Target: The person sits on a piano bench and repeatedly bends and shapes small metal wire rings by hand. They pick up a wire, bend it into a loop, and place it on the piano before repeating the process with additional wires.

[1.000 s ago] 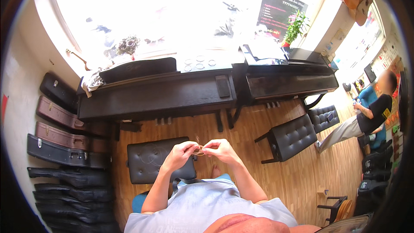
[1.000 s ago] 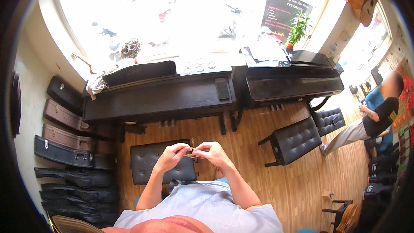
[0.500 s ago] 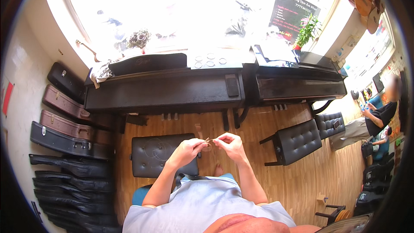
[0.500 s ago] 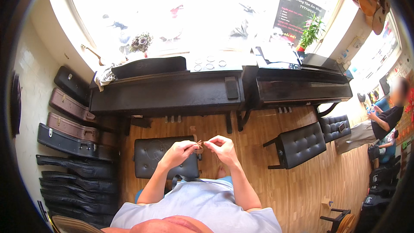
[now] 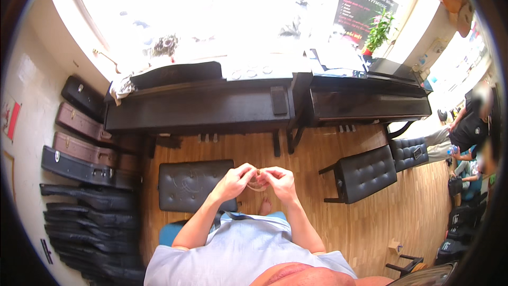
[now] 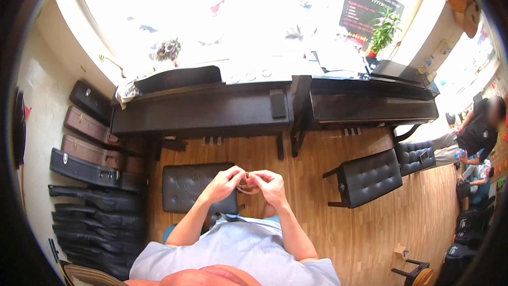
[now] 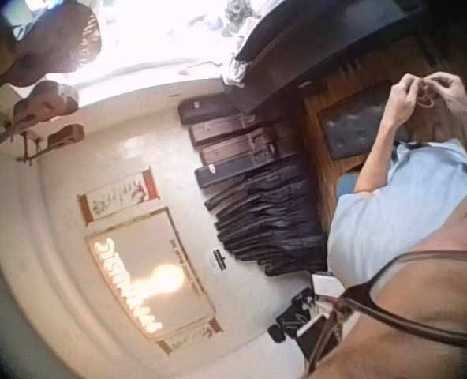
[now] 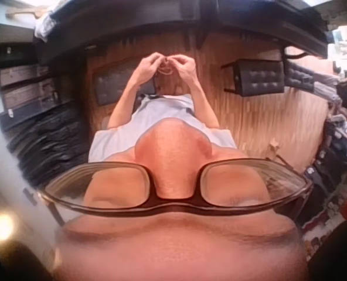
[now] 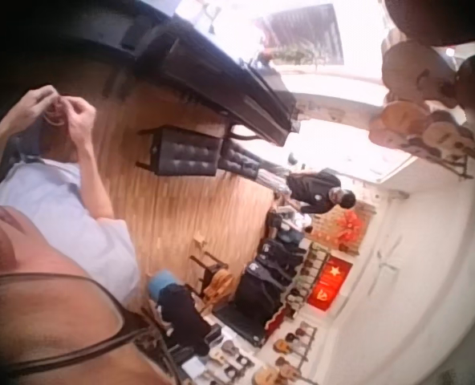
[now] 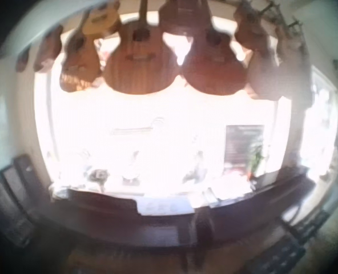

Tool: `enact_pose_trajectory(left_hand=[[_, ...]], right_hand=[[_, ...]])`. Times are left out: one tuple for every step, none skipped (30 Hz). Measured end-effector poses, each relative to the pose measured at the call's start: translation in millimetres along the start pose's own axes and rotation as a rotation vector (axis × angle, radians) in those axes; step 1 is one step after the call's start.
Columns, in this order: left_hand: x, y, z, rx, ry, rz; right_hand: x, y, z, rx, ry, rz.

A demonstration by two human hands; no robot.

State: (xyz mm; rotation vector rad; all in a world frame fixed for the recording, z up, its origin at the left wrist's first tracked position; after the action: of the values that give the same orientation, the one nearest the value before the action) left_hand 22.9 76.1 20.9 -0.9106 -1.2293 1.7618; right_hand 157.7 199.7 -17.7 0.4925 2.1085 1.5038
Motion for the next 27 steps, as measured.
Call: enact_pose_trajectory(left_hand=[[4.0,-1.1,-6.7,0.031,-0.019,-0.002],[11.4,-5.2,-11.9,0.020,-0.034,0.042],[14.3,-8.8,-14.9,0.014,-0.052,0.104],[20.9,-0.9,-20.3,0.007,-0.104,0.082],[26.4,4.1,-24.4,-0.120,-0.129,0.121],[27.7,0.3,-29.7,-0.245,-0.150,0.177],[27.6,3.9,-31.5,-0.470,-0.123,0.294],[26.6,-0.5,-31.5,-0.554,-0.109,0.269],[24.8,-3.2,-32.7,-0.614,-0.086,0.253],[25.6,-5.6,-34.6,-0.673,-0.058,0.230],[23.9,-8.9,-38.1,-0.695,-0.055,0.252],[24.6,-11.5,-38.7,-0.710,-0.052,0.267],[24.0,-11.6,-38.3,-0.723,-0.056,0.255],[21.6,-11.5,-37.4,-0.742,-0.039,0.248],[21.3,-12.1,-36.9,-0.743,-0.036,0.247],[19.7,-12.1,-36.4,-0.744,-0.032,0.245],[16.3,-10.4,-35.8,-0.742,-0.016,0.265],[13.7,-8.7,-34.8,-0.743,0.002,0.278],[10.5,-6.9,-33.1,-0.743,0.020,0.292],[6.4,-4.6,-29.3,-0.742,0.003,0.305],[2.6,-2.5,-24.6,-0.743,-0.012,0.315],[-2.0,0.1,-19.5,-0.744,-0.027,0.325],[-7.0,3.0,-14.4,-0.718,-0.021,0.321],[-11.5,6.4,-9.5,-0.694,-0.016,0.314],[-16.7,10.1,-4.7,-0.669,-0.009,0.308],[-22.2,14.8,0.5,-0.624,-0.038,0.295],[-27.5,21.3,5.4,-0.580,-0.066,0.278]], right_hand=[[-0.4,-3.7,7.4,0.014,-0.030,-0.007],[2.2,-5.6,15.5,0.028,-0.062,-0.015],[4.4,-6.9,18.4,0.051,-0.023,0.023],[7.0,-6.9,23.9,0.070,0.009,0.063],[8.8,-2.4,26.3,0.166,0.059,0.010],[8.9,0.2,29.2,0.277,0.103,-0.037],[9.2,4.0,29.7,0.416,0.182,-0.059],[9.5,5.8,28.5,0.553,0.262,-0.074],[9.4,5.4,27.9,0.568,0.298,-0.105],[11.6,4.0,28.4,0.581,0.331,-0.129],[13.6,-3.1,29.2,0.653,0.410,-0.131],[18.8,-7.1,30.0,0.706,0.472,-0.157],[22.6,-10.4,30.9,0.760,0.535,-0.182],[23.1,-14.4,30.2,0.814,0.597,-0.208],[23.1,-10.9,27.2,0.815,0.540,-0.232],[25.3,-17.6,24.7,0.829,0.579,-0.198],[28.2,-28.7,22.3,0.843,0.618,-0.163],[29.1,-30.1,17.4,0.850,0.659,-0.125],[27.8,-33.7,13.5,0.858,0.615,-0.164],[26.4,-37.9,10.5,0.821,0.571,-0.184],[25.6,-40.3,7.1,0.779,0.528,-0.202],[24.3,-42.7,2.8,0.738,0.484,-0.219],[22.4,-44.8,-1.8,0.683,0.435,-0.237],[20.5,-40.6,-8.0,0.626,0.387,-0.254],[18.2,-38.1,-15.0,0.568,0.338,-0.269],[15.5,-37.1,-23.6,0.535,0.336,-0.257],[13.0,-37.3,-33.2,0.498,0.335,-0.243]])
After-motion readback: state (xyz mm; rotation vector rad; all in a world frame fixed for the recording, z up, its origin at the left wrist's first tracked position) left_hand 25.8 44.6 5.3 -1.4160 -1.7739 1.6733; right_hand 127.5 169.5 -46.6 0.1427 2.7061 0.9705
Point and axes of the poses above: each hand's wrist, its own x-axis towards the middle knuckle, its own z-axis out of the back of the hand, y = z × x, the point moved 3 cm from there along x, towards the middle knuckle, and after that the axes turned 1 degree about -x, right-handed, at the moved point
